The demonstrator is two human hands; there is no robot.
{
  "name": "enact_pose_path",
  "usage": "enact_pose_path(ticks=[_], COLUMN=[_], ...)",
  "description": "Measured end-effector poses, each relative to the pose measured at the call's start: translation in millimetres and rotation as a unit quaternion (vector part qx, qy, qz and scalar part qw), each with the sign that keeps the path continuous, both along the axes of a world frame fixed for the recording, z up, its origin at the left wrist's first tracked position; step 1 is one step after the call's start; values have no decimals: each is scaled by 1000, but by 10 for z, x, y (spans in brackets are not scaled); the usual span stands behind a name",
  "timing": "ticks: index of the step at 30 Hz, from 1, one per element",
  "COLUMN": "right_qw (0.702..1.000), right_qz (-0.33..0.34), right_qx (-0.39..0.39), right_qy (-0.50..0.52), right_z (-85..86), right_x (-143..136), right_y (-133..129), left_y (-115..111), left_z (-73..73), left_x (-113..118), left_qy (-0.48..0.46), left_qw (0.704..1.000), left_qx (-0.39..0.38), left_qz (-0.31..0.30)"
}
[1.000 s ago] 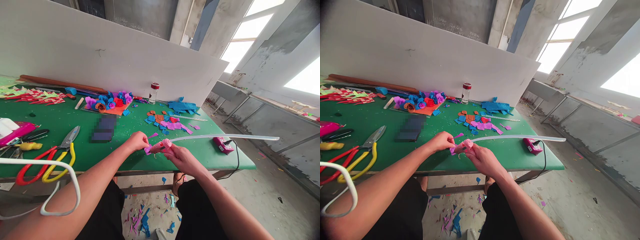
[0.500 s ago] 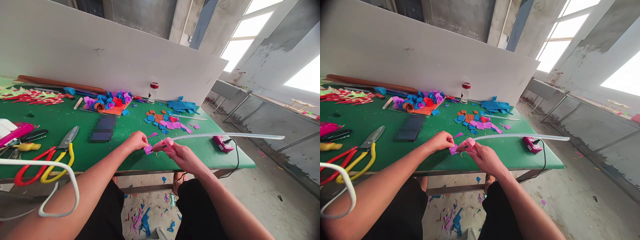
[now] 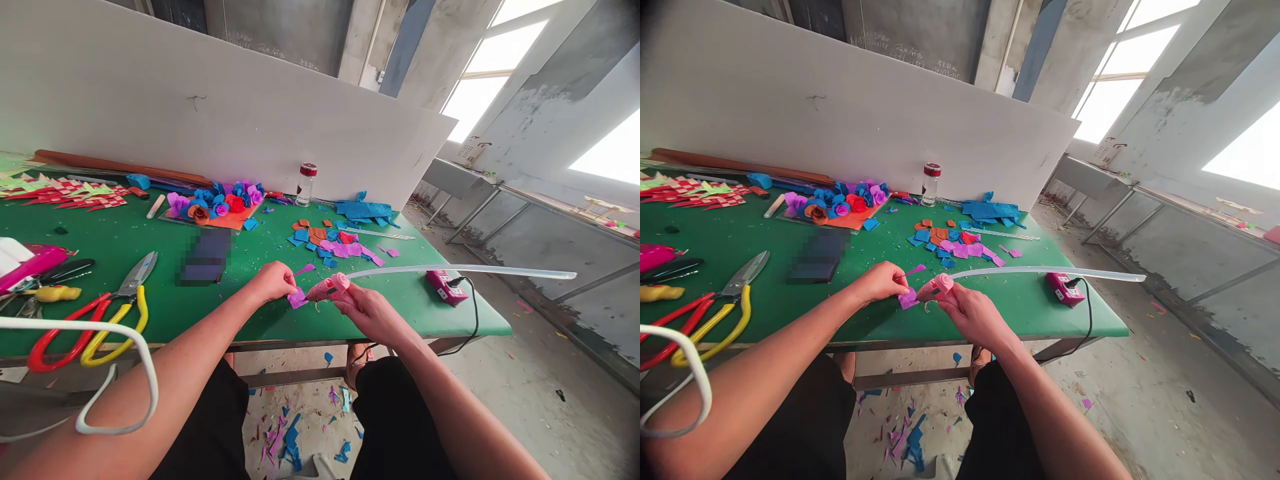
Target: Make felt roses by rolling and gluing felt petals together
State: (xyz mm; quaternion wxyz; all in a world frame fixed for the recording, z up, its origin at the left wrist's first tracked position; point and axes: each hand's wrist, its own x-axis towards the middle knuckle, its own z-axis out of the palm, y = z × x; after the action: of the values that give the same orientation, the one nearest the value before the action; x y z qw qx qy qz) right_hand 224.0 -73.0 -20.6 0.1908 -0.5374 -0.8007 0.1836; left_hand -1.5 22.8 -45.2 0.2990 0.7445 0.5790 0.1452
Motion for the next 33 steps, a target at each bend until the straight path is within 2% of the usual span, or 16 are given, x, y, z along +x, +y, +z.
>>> enact_pose_path(ticks=[10,17,20,23,26,28,30,33], right_qw=[1000,992,970,930,895,887,893,927], right_qz=[-17,-33,-58,-74,-93,-97,-90,-63], right_qx=[9,-42,-118,-185,-218,-216,-195,-145], right_qy=[1,114,203,310,378,396,395,340], right_z=[-38,-63,-83,-90,-93,-100,-111,-128], right_x=[32,90,163,277,368,370,315,171], right_y=[15,34,60,86,94,84,60,10], left_y=[-5,17,38,48,45,41,39,37], left_z=[-7,-49,-71,-57,-19,0,5,-16], left_x=[3,-17,-41,-69,-101,-116,-120,-103], left_qy=[-6,-49,-101,-141,-150,-150,-150,-138], left_qw=[1000,999,994,987,981,978,977,983], left_qx=[-2,-22,-47,-78,-121,-145,-149,-117], left_qz=[2,8,9,5,14,29,39,43])
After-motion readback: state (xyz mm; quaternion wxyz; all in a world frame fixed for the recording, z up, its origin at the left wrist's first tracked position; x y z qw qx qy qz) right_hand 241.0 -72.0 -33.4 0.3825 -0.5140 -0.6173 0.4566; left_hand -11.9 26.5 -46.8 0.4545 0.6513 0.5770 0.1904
